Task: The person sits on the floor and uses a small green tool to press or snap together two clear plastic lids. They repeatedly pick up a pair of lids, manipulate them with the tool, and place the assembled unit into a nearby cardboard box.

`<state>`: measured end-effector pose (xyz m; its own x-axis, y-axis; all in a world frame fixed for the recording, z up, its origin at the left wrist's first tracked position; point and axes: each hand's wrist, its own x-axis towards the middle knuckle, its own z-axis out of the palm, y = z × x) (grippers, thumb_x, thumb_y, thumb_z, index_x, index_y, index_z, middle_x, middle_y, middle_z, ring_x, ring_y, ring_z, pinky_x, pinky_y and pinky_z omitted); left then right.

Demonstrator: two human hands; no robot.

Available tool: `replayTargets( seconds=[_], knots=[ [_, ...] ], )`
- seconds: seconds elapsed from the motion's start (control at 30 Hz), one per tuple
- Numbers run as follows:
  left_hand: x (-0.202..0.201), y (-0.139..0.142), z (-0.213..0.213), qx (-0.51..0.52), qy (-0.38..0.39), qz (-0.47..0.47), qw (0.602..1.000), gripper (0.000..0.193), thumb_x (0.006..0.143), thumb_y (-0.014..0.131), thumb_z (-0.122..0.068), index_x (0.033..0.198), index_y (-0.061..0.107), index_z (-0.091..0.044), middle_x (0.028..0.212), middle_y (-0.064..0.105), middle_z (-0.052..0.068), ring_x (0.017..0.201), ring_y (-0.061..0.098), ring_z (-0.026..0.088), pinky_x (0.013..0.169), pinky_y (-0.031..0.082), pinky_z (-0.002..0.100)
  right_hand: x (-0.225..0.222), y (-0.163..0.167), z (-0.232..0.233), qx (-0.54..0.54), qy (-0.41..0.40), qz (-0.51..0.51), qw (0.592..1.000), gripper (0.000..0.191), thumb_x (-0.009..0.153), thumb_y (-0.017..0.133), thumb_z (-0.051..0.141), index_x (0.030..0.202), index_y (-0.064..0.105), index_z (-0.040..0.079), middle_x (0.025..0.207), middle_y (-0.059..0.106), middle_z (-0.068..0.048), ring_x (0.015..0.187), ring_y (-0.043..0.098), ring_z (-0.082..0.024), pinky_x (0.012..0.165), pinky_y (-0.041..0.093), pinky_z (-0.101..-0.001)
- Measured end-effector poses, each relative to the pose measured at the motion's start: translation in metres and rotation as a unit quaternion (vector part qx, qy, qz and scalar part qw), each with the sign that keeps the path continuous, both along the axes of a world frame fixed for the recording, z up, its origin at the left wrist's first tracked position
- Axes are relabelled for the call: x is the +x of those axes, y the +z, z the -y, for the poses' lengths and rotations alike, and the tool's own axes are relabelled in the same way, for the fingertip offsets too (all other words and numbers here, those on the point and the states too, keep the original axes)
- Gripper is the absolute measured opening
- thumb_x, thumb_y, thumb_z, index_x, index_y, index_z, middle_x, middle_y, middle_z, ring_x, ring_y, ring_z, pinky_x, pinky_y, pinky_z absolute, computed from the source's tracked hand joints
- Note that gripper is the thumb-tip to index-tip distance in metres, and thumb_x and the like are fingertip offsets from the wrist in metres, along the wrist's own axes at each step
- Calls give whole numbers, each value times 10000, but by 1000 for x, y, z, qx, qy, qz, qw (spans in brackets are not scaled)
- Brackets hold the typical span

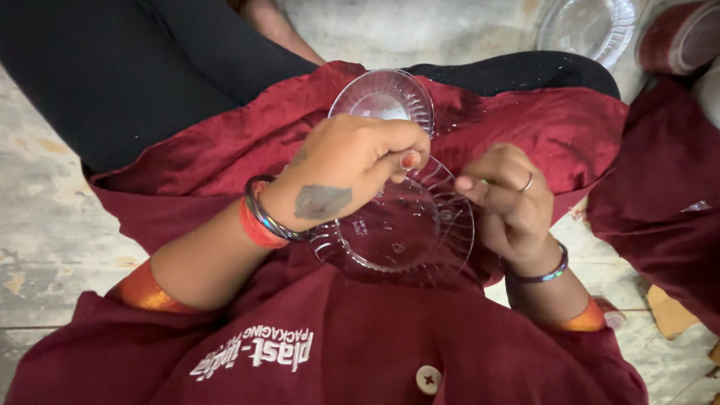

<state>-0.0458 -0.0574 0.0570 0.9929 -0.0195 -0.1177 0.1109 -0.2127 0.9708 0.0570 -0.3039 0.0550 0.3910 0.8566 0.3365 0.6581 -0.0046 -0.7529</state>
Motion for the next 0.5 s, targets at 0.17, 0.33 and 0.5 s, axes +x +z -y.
replayTargets(
  seconds=[0.17, 0.33, 0.5],
  knots=[
    [-12, 1, -8, -96, 43, -63, 992, 117, 992, 546, -52, 999, 658, -86, 802, 685, -1, 696, 703, 89, 587, 564, 251, -26, -12, 15, 37, 28, 63, 997, 341, 908, 754, -43, 1069, 489, 97, 912, 623, -75, 775, 610, -224, 672, 474, -357],
    [-13, 0, -8, -60, 46, -70, 995, 103, 1021, 575, -59, 978, 668, -64, 746, 686, 11, 657, 680, 80, 569, 554, 249, -46, -2, 33, -6, -18, 64, 998, 290, 878, 687, 7, 1125, 561, 91, 922, 619, -77, 786, 606, -262, 693, 516, -424],
    [-18, 3, -5, -52, 49, -52, 996, 120, 987, 566, -30, 997, 682, -57, 768, 701, 11, 669, 707, 63, 560, 568, 232, -41, -11, 21, -12, -74, 29, 997, 285, 971, 566, -117, 1207, 549, 41, 1009, 629, -104, 849, 612, -279, 744, 505, -423]
  ],
)
